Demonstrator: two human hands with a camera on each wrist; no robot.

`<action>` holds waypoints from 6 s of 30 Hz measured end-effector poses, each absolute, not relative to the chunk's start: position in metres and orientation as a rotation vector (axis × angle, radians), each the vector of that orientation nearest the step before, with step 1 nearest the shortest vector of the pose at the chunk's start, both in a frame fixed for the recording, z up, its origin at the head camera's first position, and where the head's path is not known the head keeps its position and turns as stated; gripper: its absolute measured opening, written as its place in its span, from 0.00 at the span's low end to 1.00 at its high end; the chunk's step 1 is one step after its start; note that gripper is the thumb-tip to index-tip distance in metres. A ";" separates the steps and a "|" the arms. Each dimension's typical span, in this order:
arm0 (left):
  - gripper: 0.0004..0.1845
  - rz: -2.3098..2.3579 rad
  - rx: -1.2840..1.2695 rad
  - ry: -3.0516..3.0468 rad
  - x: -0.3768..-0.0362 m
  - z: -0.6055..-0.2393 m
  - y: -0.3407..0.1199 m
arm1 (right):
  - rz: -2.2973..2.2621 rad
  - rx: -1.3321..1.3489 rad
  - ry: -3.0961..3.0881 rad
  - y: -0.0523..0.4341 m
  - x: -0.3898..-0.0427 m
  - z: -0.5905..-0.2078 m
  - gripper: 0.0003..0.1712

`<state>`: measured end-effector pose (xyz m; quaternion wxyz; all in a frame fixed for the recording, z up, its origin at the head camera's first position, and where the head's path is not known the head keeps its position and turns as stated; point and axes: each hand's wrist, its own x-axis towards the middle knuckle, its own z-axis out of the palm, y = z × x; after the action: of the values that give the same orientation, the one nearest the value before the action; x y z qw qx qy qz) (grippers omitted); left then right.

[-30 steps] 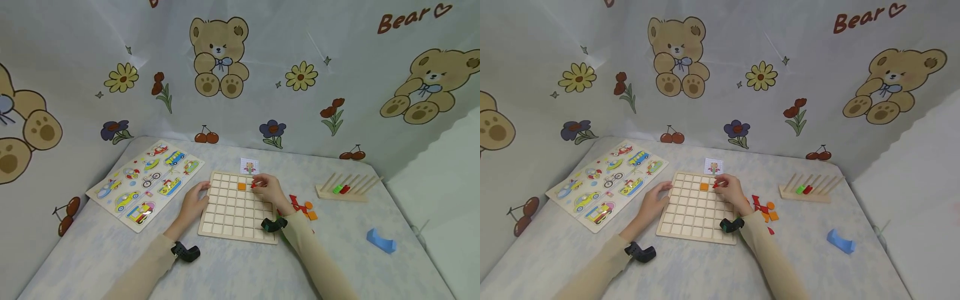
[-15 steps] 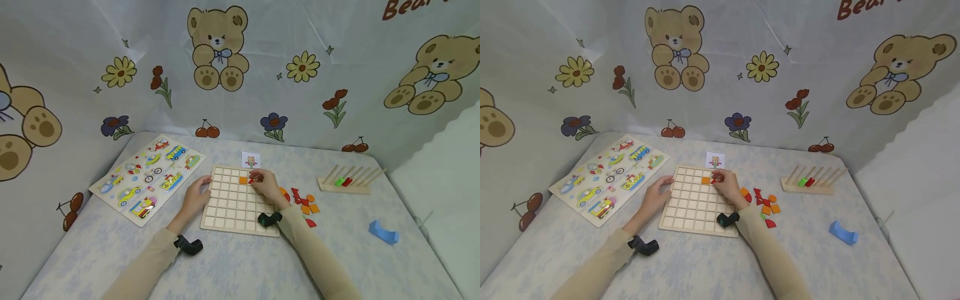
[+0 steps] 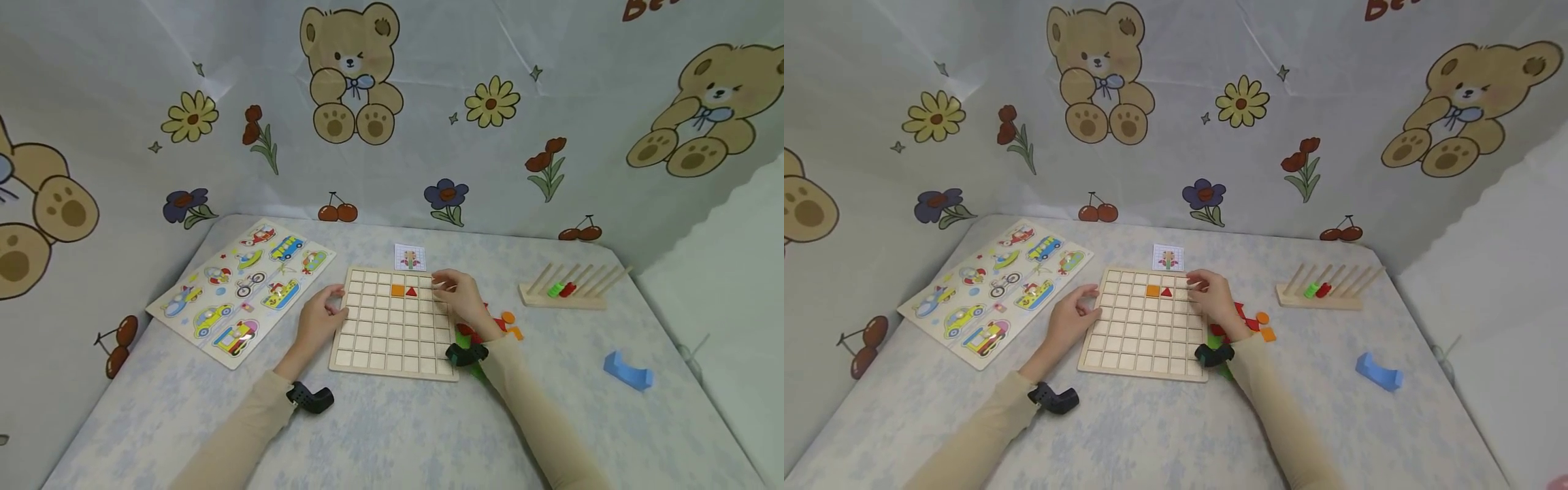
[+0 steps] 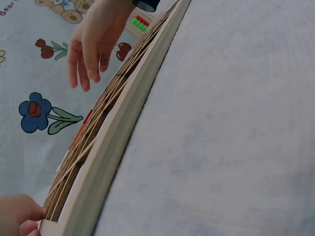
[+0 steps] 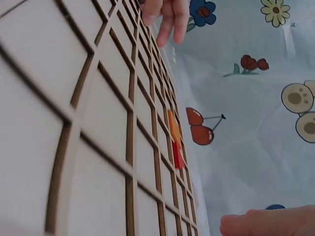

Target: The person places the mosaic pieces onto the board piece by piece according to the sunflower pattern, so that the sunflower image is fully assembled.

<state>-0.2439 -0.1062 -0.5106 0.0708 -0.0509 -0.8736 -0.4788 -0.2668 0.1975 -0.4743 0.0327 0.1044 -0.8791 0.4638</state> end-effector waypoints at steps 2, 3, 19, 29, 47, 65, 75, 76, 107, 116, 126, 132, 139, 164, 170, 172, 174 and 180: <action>0.25 -1.452 -0.159 -2.624 -0.245 -0.511 -0.106 | 1.378 0.294 -2.700 0.214 -0.264 -0.474 0.19; 0.25 -1.459 -0.160 -2.622 -0.245 -0.511 -0.106 | 1.353 0.273 -2.701 0.222 -0.262 -0.473 0.20; 0.26 -1.546 -0.187 -2.557 -0.243 -0.506 -0.107 | 1.292 0.051 -2.748 0.276 -0.244 -0.490 0.21; 0.26 -1.580 -0.180 -2.564 -0.243 -0.505 -0.104 | 1.211 0.007 -2.715 0.278 -0.242 -0.493 0.20; 0.26 -1.576 -0.203 -2.572 -0.244 -0.508 -0.105 | 1.316 0.004 -2.681 0.274 -0.245 -0.491 0.22; 0.27 -1.594 -0.246 -2.548 -0.246 -0.516 -0.105 | 1.477 0.433 -2.763 0.122 -0.285 -0.476 0.20; 0.26 -1.564 -0.249 -2.549 -0.246 -0.511 -0.106 | 1.544 0.441 -2.759 0.117 -0.294 -0.488 0.19; 0.26 -1.562 -0.249 -2.550 -0.246 -0.511 -0.106 | 1.558 0.444 -2.755 0.117 -0.294 -0.488 0.19; 0.25 -1.505 -0.256 -2.559 -0.245 -0.511 -0.107 | 1.372 0.345 -2.708 0.204 -0.266 -0.476 0.19; 0.25 -1.482 -0.243 -2.568 -0.245 -0.512 -0.113 | 1.341 0.237 -2.818 0.243 -0.246 -0.485 0.25; 0.25 -1.486 -0.248 -2.565 -0.245 -0.511 -0.110 | 1.237 0.215 -2.779 0.245 -0.245 -0.492 0.26; 0.25 -1.490 -0.250 -2.575 -0.245 -0.511 -0.108 | 1.296 0.218 -2.719 0.230 -0.248 -0.480 0.25; 0.25 -1.502 -0.248 -2.568 -0.246 -0.511 -0.105 | 1.438 0.356 -2.729 0.181 -0.254 -0.470 0.25; 0.25 -1.519 -0.239 -2.566 -0.247 -0.510 -0.105 | 1.505 0.506 -2.798 0.113 -0.262 -0.479 0.20; 0.25 -1.527 -0.238 -2.557 -0.246 -0.512 -0.104 | 1.486 0.475 -2.769 0.141 -0.257 -0.478 0.19; 0.25 -1.525 -0.236 -2.554 -0.246 -0.513 -0.104 | 1.458 0.467 -2.754 0.156 -0.254 -0.476 0.19; 0.25 -1.521 -0.237 -2.552 -0.245 -0.513 -0.104 | 1.428 0.447 -2.735 0.174 -0.250 -0.476 0.19; 0.25 -1.513 -0.237 -2.556 -0.245 -0.513 -0.104 | 1.283 0.314 -2.706 0.233 -0.234 -0.475 0.19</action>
<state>-0.2453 -0.1040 -0.5131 0.0810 -0.0794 -0.8551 -0.5060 -0.2338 0.2334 -0.4754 0.0651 0.1041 -0.8968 0.4250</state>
